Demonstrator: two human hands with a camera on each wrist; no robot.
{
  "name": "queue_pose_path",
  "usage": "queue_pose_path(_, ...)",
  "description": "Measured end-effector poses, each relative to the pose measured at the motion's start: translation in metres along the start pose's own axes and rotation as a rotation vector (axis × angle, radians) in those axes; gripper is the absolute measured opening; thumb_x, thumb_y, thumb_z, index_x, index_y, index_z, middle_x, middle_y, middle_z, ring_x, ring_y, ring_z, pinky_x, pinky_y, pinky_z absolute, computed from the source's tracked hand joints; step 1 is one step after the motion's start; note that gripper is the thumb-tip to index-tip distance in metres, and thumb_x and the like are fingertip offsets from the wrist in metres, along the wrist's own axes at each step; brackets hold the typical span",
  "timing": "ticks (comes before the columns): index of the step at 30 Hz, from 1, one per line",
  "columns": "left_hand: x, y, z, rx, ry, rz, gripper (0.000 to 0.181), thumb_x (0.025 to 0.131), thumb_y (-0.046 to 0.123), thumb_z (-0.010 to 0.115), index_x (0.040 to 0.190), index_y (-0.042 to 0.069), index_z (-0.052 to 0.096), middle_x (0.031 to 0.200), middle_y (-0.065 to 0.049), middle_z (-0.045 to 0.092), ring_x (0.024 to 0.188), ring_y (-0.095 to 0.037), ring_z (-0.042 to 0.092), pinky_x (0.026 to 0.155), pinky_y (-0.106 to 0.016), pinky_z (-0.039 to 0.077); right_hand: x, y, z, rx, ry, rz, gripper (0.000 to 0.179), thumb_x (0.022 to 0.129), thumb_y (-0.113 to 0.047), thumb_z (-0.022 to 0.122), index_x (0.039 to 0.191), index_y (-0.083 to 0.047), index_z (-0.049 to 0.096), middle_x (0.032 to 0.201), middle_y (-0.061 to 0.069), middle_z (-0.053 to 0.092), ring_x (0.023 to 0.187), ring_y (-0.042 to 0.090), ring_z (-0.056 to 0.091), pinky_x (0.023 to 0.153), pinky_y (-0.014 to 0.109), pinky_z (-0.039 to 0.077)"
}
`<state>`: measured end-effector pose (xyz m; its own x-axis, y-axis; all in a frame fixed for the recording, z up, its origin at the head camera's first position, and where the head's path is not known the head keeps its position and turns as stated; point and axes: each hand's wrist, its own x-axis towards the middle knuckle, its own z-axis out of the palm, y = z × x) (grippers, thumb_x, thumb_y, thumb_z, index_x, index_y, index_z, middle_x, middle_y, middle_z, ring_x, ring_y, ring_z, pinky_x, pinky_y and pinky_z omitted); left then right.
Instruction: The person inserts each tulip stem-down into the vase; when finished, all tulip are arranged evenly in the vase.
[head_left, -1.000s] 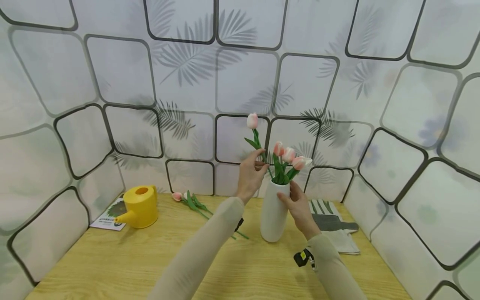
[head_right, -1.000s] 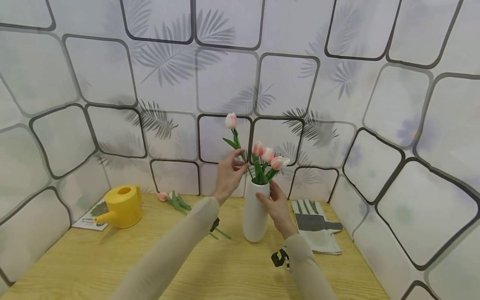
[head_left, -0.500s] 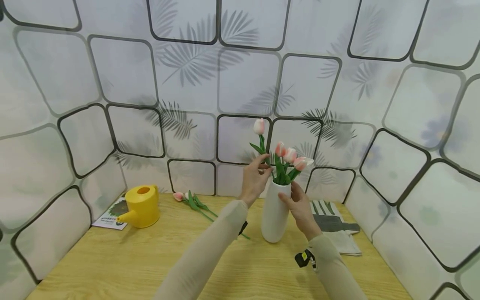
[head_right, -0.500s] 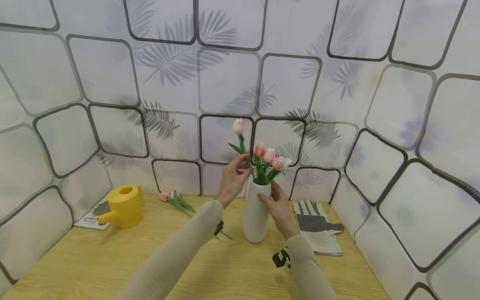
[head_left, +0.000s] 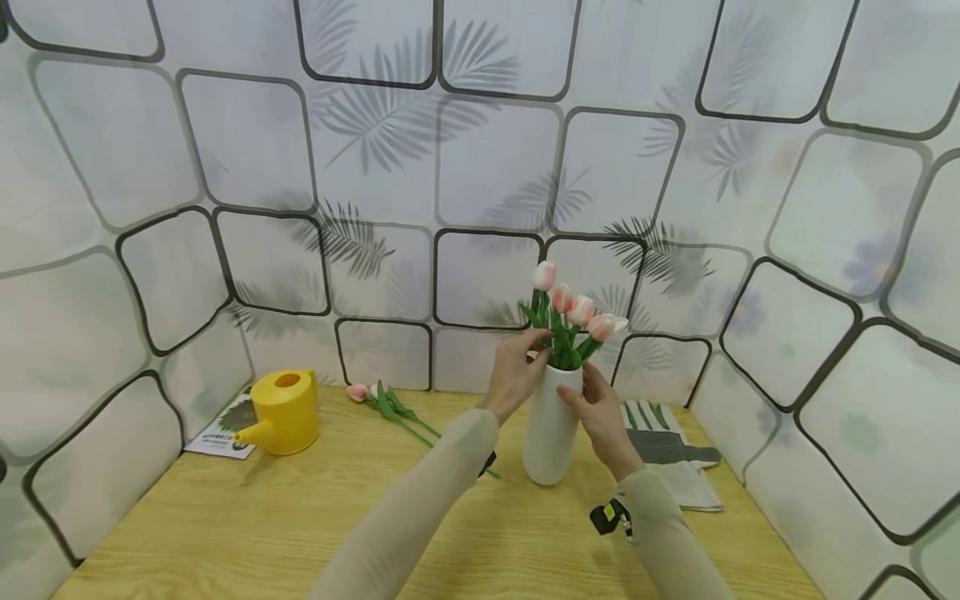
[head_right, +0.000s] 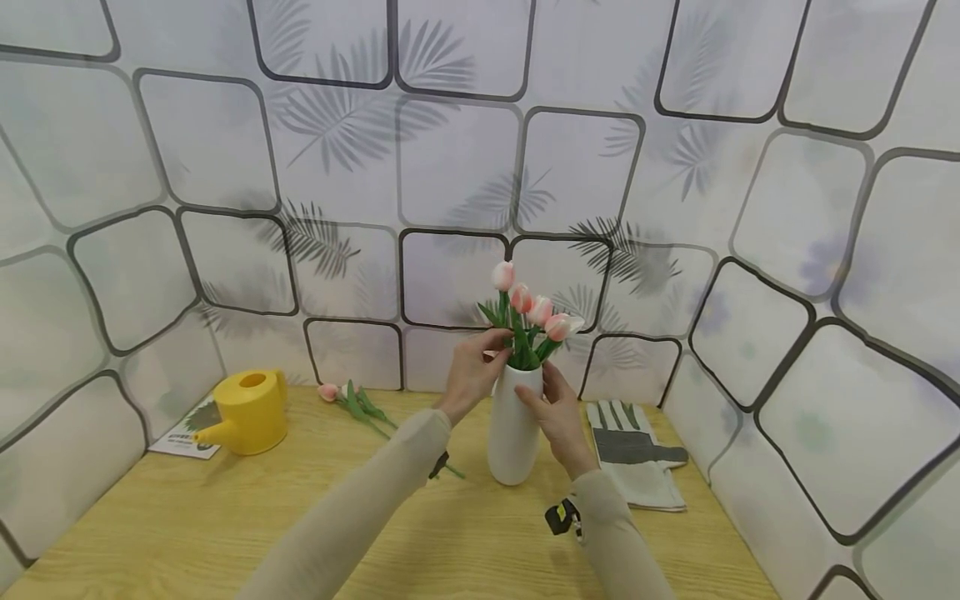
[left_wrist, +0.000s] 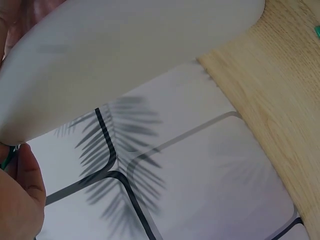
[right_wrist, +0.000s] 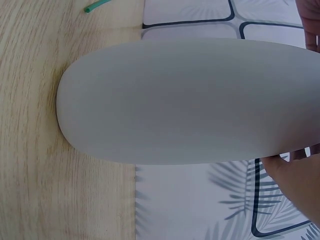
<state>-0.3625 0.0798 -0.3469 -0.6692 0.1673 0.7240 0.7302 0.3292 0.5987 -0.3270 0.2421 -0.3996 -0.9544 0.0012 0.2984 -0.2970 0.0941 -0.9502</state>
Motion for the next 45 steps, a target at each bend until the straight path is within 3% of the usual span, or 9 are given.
queue_pose_path(13, -0.0021, -0.0009, -0.0006, 0.031, -0.048, 0.019, 0.018, 0.097, 0.007, 0.06, 0.112, 0.007, 0.07, 0.109, -0.008, 0.074, 0.093, -0.02, 0.072, 0.066, -0.017, 0.055, -0.0009, -0.0023, 0.0002, -0.001, -0.005, 0.002, 0.076, 0.096, -0.024, 0.065, 0.157, -0.013, 0.021, 0.158, 0.014, 0.031, 0.143, 0.032, 0.034, 0.116, 0.056, 0.032)
queue_pose_path(20, -0.0054, -0.0029, -0.001, 0.04, -0.049, 0.024, 0.02, 0.098, 0.007, 0.058, 0.111, 0.008, 0.072, 0.106, -0.007, 0.074, 0.091, -0.018, 0.07, 0.067, -0.017, 0.055, 0.0002, 0.0006, -0.0007, -0.006, 0.001, 0.005, 0.077, 0.095, -0.026, 0.066, 0.157, -0.014, 0.021, 0.159, 0.014, 0.03, 0.144, 0.032, 0.034, 0.115, 0.056, 0.033)
queue_pose_path(28, -0.0036, -0.0014, -0.0038, 0.011, 0.001, 0.025, 0.021, 0.092, 0.003, 0.064, 0.111, 0.007, 0.072, 0.104, -0.007, 0.075, 0.092, -0.017, 0.07, 0.072, -0.019, 0.057, -0.0009, -0.0018, 0.0005, 0.002, -0.004, 0.002, 0.076, 0.096, -0.024, 0.065, 0.157, -0.013, 0.021, 0.159, 0.014, 0.03, 0.144, 0.032, 0.034, 0.116, 0.056, 0.031)
queue_pose_path(36, -0.0066, -0.003, -0.0047, 0.017, -0.037, 0.019, 0.019, 0.096, 0.005, 0.06, 0.107, 0.008, 0.074, 0.098, -0.007, 0.075, 0.087, -0.015, 0.069, 0.063, -0.016, 0.053, -0.0027, -0.0046, 0.002, 0.008, -0.008, 0.008, 0.072, 0.097, -0.021, 0.063, 0.156, -0.014, 0.023, 0.158, 0.015, 0.031, 0.143, 0.032, 0.035, 0.116, 0.056, 0.031)
queue_pose_path(45, -0.0089, -0.0045, -0.0063, -0.006, -0.042, -0.002, 0.019, 0.097, 0.008, 0.06, 0.109, 0.01, 0.074, 0.103, -0.005, 0.075, 0.091, -0.014, 0.068, 0.064, -0.017, 0.052, -0.0025, -0.0055, 0.0016, 0.002, -0.008, 0.009, 0.074, 0.097, -0.021, 0.063, 0.157, -0.013, 0.021, 0.157, 0.016, 0.031, 0.142, 0.033, 0.036, 0.115, 0.056, 0.032)
